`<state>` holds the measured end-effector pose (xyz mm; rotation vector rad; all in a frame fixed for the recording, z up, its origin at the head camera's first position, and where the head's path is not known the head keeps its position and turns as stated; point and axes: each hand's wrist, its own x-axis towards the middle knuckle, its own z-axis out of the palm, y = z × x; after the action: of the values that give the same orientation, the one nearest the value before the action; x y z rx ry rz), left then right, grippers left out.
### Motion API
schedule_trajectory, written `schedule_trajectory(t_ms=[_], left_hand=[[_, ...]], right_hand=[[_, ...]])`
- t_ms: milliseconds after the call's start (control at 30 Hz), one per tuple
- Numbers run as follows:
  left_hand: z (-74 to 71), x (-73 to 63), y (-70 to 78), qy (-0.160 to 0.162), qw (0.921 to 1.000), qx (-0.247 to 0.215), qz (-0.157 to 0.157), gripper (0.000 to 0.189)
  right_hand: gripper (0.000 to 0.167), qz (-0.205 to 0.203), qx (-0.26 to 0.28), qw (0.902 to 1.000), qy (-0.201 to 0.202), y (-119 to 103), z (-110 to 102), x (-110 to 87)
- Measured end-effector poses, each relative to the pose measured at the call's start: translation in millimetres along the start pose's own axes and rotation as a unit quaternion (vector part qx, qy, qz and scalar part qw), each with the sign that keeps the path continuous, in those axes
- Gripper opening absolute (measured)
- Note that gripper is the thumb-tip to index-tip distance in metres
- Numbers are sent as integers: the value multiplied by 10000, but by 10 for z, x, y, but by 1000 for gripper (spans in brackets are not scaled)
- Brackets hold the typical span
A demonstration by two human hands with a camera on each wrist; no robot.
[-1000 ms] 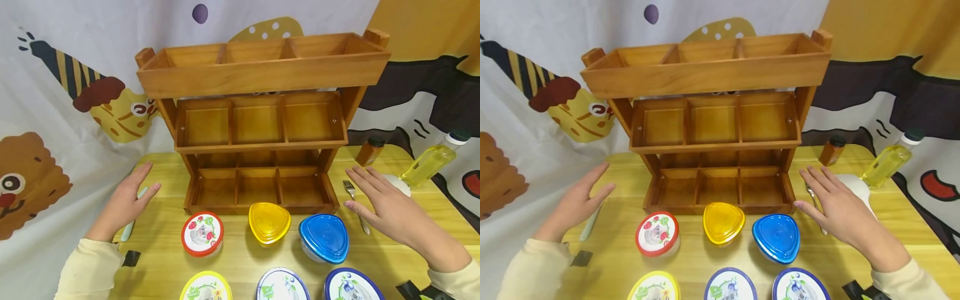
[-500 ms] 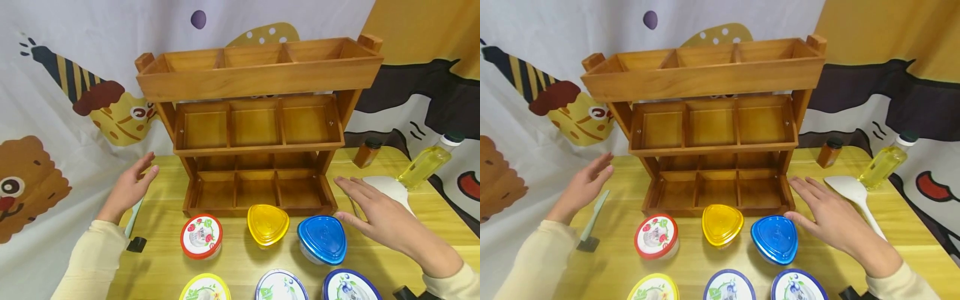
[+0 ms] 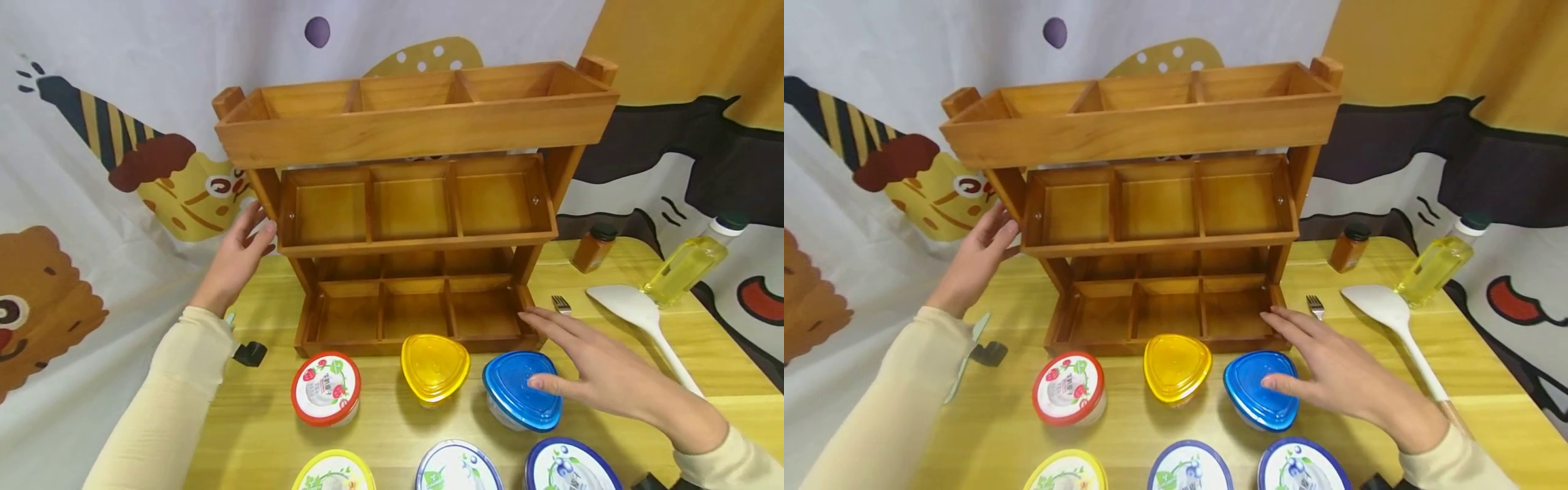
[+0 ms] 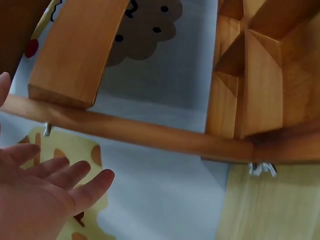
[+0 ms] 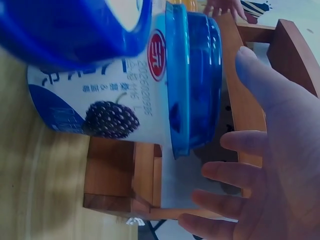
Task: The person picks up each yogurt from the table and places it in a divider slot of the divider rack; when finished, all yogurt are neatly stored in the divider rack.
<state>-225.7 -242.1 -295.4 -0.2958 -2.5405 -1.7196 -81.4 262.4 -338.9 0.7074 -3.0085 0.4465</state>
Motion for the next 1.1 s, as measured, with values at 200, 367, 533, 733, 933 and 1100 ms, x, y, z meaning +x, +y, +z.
schedule_trajectory(t_ms=[200, 367, 533, 733, 933, 1100], left_hand=[[128, 179, 72, 191, 9995, -232, 96, 70], [216, 275, 119, 441, 9985, 326, -84, 66], [252, 318, 130, 428, 9979, 479, -46, 57], [259, 333, 109, 244, 9992, 310, 86, 53], [292, 352, 60, 384, 9984, 354, 200, 52], [278, 341, 59, 406, 9975, 495, 289, 51]], right_hand=[[84, -161, 232, 9995, -166, -45, 63, -25], [86, -231, 633, 9971, -363, -83, 106, -49], [88, -292, 834, 9953, -409, -96, 143, -59], [92, -386, 846, 9950, -359, -113, 154, -65], [97, -264, 920, 9927, -739, -156, 137, -82], [95, -256, 1016, 9906, -884, -163, 147, -82]])
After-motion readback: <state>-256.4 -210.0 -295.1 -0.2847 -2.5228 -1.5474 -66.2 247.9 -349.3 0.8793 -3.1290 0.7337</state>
